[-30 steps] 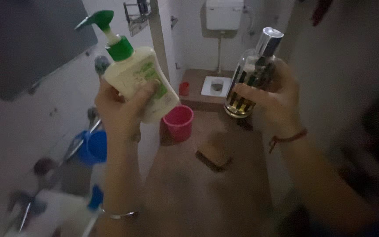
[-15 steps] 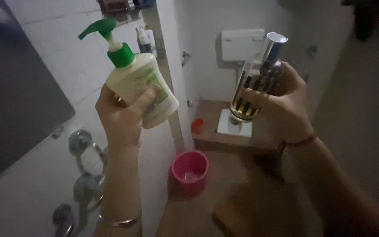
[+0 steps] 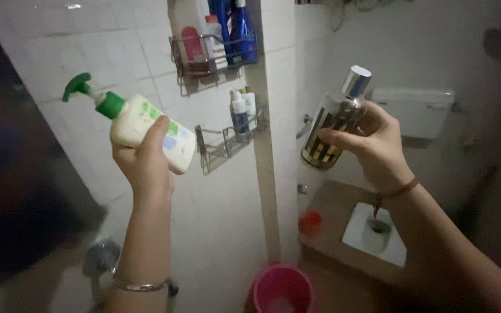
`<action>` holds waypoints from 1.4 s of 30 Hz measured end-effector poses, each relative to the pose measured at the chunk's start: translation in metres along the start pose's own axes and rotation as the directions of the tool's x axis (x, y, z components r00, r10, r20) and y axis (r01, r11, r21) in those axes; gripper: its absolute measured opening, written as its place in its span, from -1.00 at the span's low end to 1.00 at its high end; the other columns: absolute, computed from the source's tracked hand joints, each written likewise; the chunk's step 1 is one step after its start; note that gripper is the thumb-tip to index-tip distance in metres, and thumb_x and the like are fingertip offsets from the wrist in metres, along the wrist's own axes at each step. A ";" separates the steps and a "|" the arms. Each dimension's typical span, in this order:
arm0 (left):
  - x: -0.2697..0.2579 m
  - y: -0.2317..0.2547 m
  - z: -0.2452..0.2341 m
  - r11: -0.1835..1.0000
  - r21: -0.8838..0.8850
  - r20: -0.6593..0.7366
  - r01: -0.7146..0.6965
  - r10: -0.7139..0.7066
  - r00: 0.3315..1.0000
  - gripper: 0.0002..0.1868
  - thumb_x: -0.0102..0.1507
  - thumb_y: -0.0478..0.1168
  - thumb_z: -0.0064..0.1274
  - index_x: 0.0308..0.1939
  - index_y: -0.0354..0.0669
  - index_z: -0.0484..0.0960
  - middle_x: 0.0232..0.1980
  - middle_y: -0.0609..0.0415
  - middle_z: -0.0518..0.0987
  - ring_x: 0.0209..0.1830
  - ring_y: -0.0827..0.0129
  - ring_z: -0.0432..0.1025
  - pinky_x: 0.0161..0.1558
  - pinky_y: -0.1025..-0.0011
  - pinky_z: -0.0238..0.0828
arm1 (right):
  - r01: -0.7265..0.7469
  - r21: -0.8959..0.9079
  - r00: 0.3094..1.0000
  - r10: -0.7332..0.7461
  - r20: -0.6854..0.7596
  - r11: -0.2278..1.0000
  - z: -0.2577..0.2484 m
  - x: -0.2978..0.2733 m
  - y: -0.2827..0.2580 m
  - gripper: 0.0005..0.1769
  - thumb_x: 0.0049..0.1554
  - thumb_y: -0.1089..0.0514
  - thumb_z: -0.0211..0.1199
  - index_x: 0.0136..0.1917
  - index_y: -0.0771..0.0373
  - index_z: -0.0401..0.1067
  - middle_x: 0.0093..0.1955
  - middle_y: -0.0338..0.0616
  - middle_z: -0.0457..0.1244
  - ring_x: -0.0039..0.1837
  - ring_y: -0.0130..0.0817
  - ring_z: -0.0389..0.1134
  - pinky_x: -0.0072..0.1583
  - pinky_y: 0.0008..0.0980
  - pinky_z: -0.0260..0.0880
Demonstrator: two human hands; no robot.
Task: The person moves various toiletries and personal care items from a washing machine top to wall-mounted racks and shelves in a bathroom. They handle bottles, soaps, a soap dish, toothbrushes, toothpaste, and a hairbrush, placing them into organized positions.
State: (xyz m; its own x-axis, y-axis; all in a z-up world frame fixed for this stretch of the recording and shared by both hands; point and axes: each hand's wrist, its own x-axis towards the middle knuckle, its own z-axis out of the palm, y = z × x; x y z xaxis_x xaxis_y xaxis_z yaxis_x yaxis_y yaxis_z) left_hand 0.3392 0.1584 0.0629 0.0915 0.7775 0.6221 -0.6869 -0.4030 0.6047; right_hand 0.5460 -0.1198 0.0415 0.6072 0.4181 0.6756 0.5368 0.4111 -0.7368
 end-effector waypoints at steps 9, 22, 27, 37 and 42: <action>0.087 -0.128 0.030 0.989 0.006 -0.013 0.147 -0.147 0.989 -0.10 0.19 -0.26 -0.11 0.56 -0.07 -0.20 0.29 -0.25 0.30 0.15 0.07 0.42 0.14 0.05 0.52 | -0.057 0.051 0.997 0.059 -0.055 0.997 0.054 0.114 0.104 -0.43 -0.04 0.19 0.51 0.21 0.31 0.40 0.04 -0.05 0.39 0.08 -0.30 0.48 0.14 -0.20 0.59; 0.126 -0.255 0.035 0.693 0.595 0.497 -0.408 0.082 0.864 0.10 0.09 -0.02 0.39 0.45 -0.39 -0.01 0.31 -0.32 0.21 0.35 -0.05 0.27 0.24 0.18 0.44 | -0.208 -0.336 0.978 0.206 -0.041 0.919 0.192 0.243 0.297 -0.09 -0.25 0.02 0.65 0.31 0.28 0.37 0.13 -0.03 0.42 0.14 -0.27 0.49 0.17 -0.25 0.53; 0.140 -0.262 0.034 0.631 0.700 0.452 -0.333 -0.032 0.891 -0.02 -0.10 -0.01 0.48 0.29 -0.28 0.35 0.09 -0.17 0.53 0.09 0.09 0.54 0.03 0.23 0.56 | -0.175 -0.607 0.967 0.251 0.041 0.775 0.197 0.239 0.351 -0.04 -0.24 -0.22 0.63 0.31 0.26 0.43 0.12 -0.06 0.43 0.16 -0.24 0.48 0.29 -0.20 0.39; 0.151 -0.300 0.047 0.481 0.856 0.374 -0.191 -0.319 0.871 0.00 -0.31 -0.05 0.59 0.13 -0.34 0.47 0.04 -0.20 0.65 0.06 0.04 0.56 0.09 0.23 0.50 | -0.045 -0.475 0.996 0.079 0.052 0.879 0.190 0.247 0.379 0.19 -0.33 -0.26 0.68 0.31 0.48 0.22 0.13 0.18 0.31 0.17 -0.05 0.39 0.14 -0.23 0.41; 0.153 -0.309 0.053 0.470 0.842 0.426 -0.264 -0.279 0.861 0.29 -0.40 -0.02 0.62 0.31 -0.47 0.34 0.00 -0.25 0.64 0.01 0.05 0.58 0.05 0.26 0.51 | -0.099 -0.518 0.990 0.135 0.032 0.850 0.190 0.241 0.369 -0.18 -0.26 -0.26 0.58 0.00 0.43 0.43 -0.06 0.05 0.33 -0.02 -0.07 0.41 0.00 -0.18 0.44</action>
State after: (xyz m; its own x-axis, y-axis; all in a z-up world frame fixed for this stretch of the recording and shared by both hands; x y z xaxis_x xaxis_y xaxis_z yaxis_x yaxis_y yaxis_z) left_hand 0.6032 0.3766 -0.0023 0.5776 0.5762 0.5783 0.2598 -0.8013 0.5389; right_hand 0.7789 0.2863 -0.0631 0.6550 0.4953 0.5707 0.6995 -0.1118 -0.7058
